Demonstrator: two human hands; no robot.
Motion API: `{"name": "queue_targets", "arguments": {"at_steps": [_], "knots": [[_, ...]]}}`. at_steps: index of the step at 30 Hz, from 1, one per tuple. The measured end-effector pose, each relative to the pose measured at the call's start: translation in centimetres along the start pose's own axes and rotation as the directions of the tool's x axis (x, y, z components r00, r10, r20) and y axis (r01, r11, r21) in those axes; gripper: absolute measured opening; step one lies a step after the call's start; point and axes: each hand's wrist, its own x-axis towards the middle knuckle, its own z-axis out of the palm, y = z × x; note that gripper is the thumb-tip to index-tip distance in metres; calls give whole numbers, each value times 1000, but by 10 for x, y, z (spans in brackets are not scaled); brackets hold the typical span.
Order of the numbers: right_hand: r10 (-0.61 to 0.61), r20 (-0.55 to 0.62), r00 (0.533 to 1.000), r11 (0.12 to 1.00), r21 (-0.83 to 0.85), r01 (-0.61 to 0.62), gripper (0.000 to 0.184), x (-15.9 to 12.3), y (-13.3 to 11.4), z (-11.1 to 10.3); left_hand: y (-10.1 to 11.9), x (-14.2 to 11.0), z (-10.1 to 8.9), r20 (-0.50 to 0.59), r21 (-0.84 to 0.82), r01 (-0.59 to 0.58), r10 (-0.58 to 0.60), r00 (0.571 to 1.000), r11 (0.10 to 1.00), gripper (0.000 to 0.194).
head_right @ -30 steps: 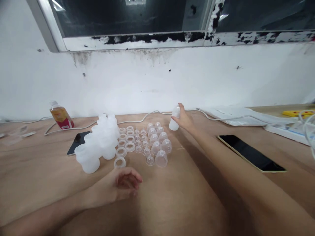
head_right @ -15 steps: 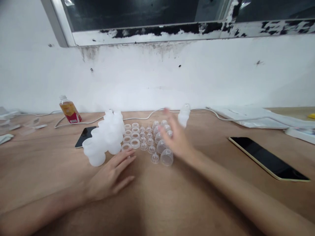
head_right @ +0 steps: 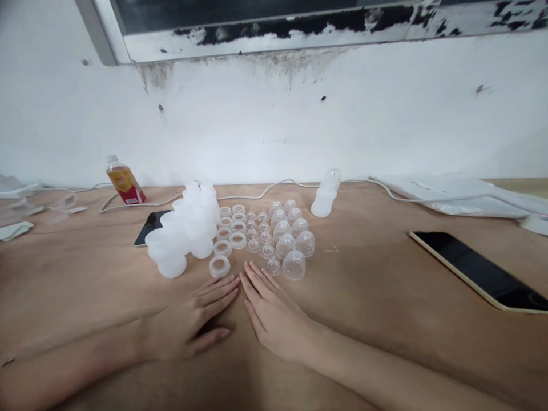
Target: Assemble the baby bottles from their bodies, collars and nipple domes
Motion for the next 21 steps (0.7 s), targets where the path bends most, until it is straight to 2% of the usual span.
{"name": "queue_targets", "arguments": {"at_steps": [6,14,21], "knots": [[11,42,999,1000,-18,-10,47,1,-4,-1,0,2,-4,61,30,22,-24,998,999,61],[16,16,1000,1000,-16,-16,47,1,-3,0,1,3,-6,21,-15,24,-24,999,1000,61],[14,48,999,999,-39,-12,48,1,-3,0,2,3,-8,54,32,31,-32,998,999,60]]}}
